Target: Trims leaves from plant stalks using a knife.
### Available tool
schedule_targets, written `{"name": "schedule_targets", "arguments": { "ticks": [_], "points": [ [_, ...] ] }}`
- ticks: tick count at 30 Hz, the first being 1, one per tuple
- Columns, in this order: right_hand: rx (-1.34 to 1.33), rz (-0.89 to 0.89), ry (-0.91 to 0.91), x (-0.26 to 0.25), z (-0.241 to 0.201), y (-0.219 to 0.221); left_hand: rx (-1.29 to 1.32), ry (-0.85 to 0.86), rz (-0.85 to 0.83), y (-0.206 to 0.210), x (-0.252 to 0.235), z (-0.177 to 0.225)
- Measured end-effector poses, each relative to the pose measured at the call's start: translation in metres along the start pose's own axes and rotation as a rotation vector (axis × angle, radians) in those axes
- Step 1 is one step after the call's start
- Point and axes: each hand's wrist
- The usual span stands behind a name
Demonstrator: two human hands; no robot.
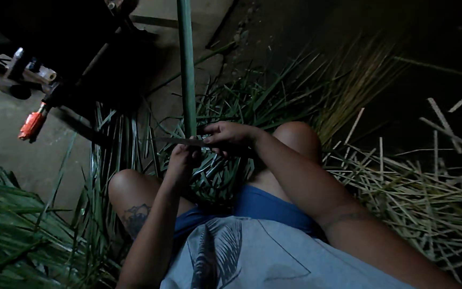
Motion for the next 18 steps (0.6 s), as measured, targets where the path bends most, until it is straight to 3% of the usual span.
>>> {"name": "schedule_targets", "arguments": {
  "ticks": [4,11,18],
  "points": [
    [0.007,0.001,-0.025,0.0,0.0,-0.003,-0.011,0.028,0.066,0.002,-0.001,-0.002],
    [0.067,0.069,-0.073,0.003,0.0,-0.009,-0.07,-0.067,-0.053,-0.001,0.007,0.005],
    [0.066,0.053,0.0,0.004,-0.005,0.0,-0.121,-0.035,0.09,0.004,0.002,0.004]
  ]
}}
Point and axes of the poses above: each hand's wrist, its own x-axis away from the middle knuckle, its own y-axis out of the palm, z = x × y, and after that the axes turned 12 degrees about x, right-handed
